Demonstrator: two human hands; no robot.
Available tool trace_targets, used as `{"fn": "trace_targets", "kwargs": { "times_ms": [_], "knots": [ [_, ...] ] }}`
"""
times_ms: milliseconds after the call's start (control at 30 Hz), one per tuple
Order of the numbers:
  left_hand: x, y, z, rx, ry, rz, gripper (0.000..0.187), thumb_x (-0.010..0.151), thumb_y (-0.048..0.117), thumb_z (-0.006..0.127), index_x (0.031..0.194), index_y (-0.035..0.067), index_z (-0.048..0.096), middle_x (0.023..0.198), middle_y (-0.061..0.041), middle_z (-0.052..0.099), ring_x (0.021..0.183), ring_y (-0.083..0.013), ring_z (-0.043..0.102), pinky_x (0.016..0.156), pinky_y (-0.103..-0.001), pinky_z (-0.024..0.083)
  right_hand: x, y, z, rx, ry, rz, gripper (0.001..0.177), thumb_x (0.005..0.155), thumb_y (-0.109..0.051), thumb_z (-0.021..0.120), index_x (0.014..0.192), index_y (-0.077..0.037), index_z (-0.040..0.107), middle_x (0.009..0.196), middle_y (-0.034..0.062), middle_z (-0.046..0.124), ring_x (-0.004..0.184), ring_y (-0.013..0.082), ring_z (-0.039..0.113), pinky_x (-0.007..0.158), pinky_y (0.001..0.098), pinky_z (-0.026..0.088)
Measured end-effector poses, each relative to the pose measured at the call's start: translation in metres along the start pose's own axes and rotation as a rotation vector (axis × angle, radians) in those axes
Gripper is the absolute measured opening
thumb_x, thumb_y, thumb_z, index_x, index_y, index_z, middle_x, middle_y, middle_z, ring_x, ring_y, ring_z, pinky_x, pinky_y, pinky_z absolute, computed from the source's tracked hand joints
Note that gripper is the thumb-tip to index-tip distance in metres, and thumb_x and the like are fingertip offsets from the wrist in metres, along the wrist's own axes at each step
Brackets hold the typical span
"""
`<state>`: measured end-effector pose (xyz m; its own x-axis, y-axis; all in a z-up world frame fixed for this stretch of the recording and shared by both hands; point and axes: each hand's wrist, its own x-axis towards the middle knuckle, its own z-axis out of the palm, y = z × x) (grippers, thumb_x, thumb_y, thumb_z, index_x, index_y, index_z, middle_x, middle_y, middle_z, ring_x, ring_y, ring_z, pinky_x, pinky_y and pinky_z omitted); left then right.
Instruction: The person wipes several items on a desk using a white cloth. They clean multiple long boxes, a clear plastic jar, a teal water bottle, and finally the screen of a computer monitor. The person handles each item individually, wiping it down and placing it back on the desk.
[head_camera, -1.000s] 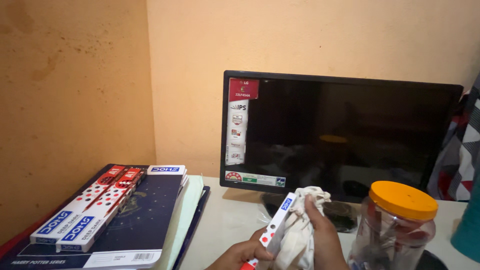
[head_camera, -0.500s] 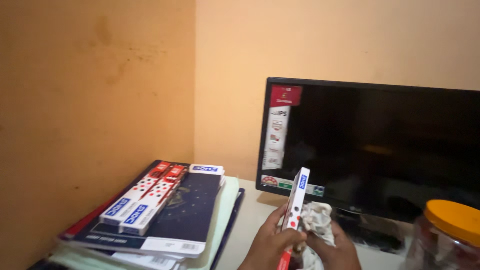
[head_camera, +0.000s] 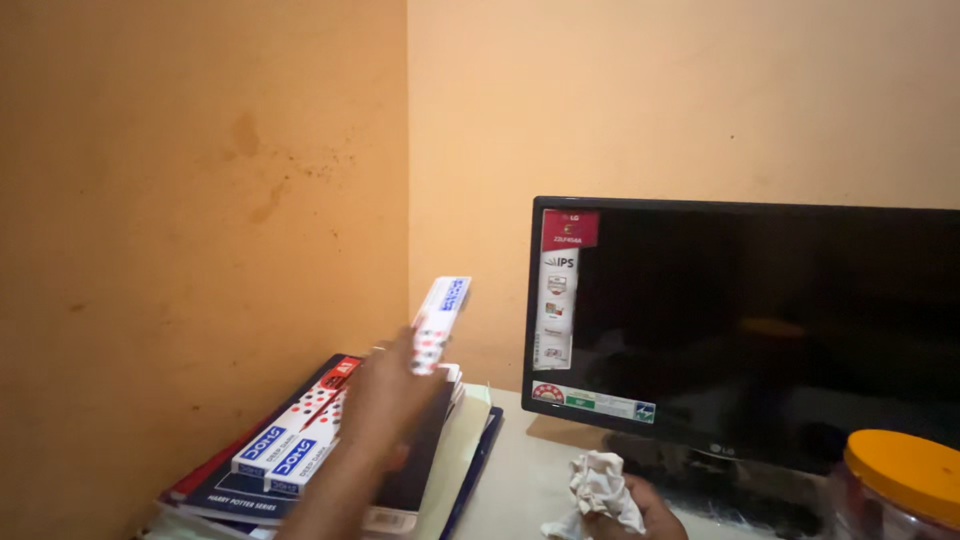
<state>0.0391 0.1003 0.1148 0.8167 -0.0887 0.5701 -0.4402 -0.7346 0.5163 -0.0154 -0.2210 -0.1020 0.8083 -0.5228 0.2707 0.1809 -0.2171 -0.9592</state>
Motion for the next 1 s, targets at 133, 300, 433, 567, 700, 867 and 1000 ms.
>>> {"fn": "trace_targets", "kwargs": {
  "times_ms": [133, 300, 433, 567, 700, 867, 1000],
  "knots": [
    [0.017, -0.056, -0.015, 0.405, -0.085, -0.132, 0.057, 0.095, 0.051, 0.064, 0.132, 0.007, 0.063, 0.119, -0.018, 0.074, 0.114, -0.0337, 0.07, 0.1, -0.045, 0.056, -0.016, -0.014, 0.014, 0.129, -0.015, 0.031, 0.052, 0.076, 0.008, 0.079, 0.126, -0.001, 0.069, 0.115, 0.0156, 0.081, 0.11, 0.0239, 0.078, 0.106, 0.0392, 0.053],
    [0.008, -0.087, -0.006, 0.494, -0.273, -0.351, 0.058, 0.101, 0.053, 0.049, 0.145, 0.016, 0.053, 0.147, -0.012, 0.058, 0.136, -0.0351, 0.056, 0.112, -0.052, 0.046, -0.03, -0.043, 0.012, 0.038, -0.043, 0.113, 0.055, 0.078, 0.007, 0.083, 0.13, -0.003, 0.067, 0.116, 0.0163, 0.078, 0.112, 0.0234, 0.077, 0.108, 0.0377, 0.052],
    [0.0, -0.07, -0.018, 0.553, -0.377, -0.36, 0.093, 0.091, 0.077, 0.058, 0.155, 0.013, 0.038, 0.153, -0.012, 0.051, 0.141, -0.0352, 0.049, 0.112, -0.056, 0.042, -0.027, -0.043, 0.009, -0.012, -0.024, 0.131, 0.057, 0.08, 0.003, 0.085, 0.132, -0.006, 0.064, 0.117, 0.014, 0.08, 0.112, 0.0212, 0.076, 0.108, 0.0381, 0.053],
    [-0.004, -0.061, -0.022, 0.614, -0.415, -0.356, 0.085, 0.092, 0.064, 0.063, 0.157, 0.015, 0.037, 0.155, -0.009, 0.051, 0.143, -0.0352, 0.047, 0.113, -0.058, 0.043, -0.028, -0.038, 0.011, 0.084, -0.079, 0.079, 0.05, 0.079, 0.005, 0.082, 0.127, -0.002, 0.07, 0.113, 0.0163, 0.078, 0.111, 0.022, 0.077, 0.107, 0.0395, 0.053],
    [0.0, -0.07, -0.017, 0.64, -0.392, -0.31, 0.085, 0.093, 0.061, 0.063, 0.158, 0.014, 0.036, 0.152, -0.009, 0.055, 0.142, -0.0362, 0.048, 0.112, -0.059, 0.042, -0.031, -0.043, 0.011, 0.055, -0.063, 0.114, 0.052, 0.079, 0.004, 0.082, 0.128, -0.003, 0.068, 0.113, 0.0155, 0.077, 0.111, 0.0227, 0.078, 0.107, 0.0397, 0.053],
    [-0.003, -0.07, -0.014, 0.675, -0.342, -0.257, 0.088, 0.093, 0.065, 0.058, 0.159, 0.013, 0.033, 0.16, -0.013, 0.042, 0.147, -0.0392, 0.036, 0.116, -0.061, 0.031, -0.029, -0.043, 0.005, -0.049, -0.114, 0.16, 0.056, 0.079, 0.003, 0.085, 0.131, -0.005, 0.066, 0.117, 0.0143, 0.075, 0.113, 0.0223, 0.077, 0.11, 0.0381, 0.051],
    [-0.032, -0.03, 0.005, 0.737, -0.298, 0.017, 0.086, 0.099, 0.066, 0.039, 0.162, 0.012, 0.015, 0.165, -0.018, 0.013, 0.151, -0.0521, -0.002, 0.116, -0.07, -0.007, -0.015, -0.019, 0.014, -0.006, -0.054, 0.112, 0.059, 0.078, 0.003, 0.085, 0.133, -0.005, 0.065, 0.119, 0.0157, 0.077, 0.114, 0.0229, 0.076, 0.11, 0.0405, 0.051]
  ]
}}
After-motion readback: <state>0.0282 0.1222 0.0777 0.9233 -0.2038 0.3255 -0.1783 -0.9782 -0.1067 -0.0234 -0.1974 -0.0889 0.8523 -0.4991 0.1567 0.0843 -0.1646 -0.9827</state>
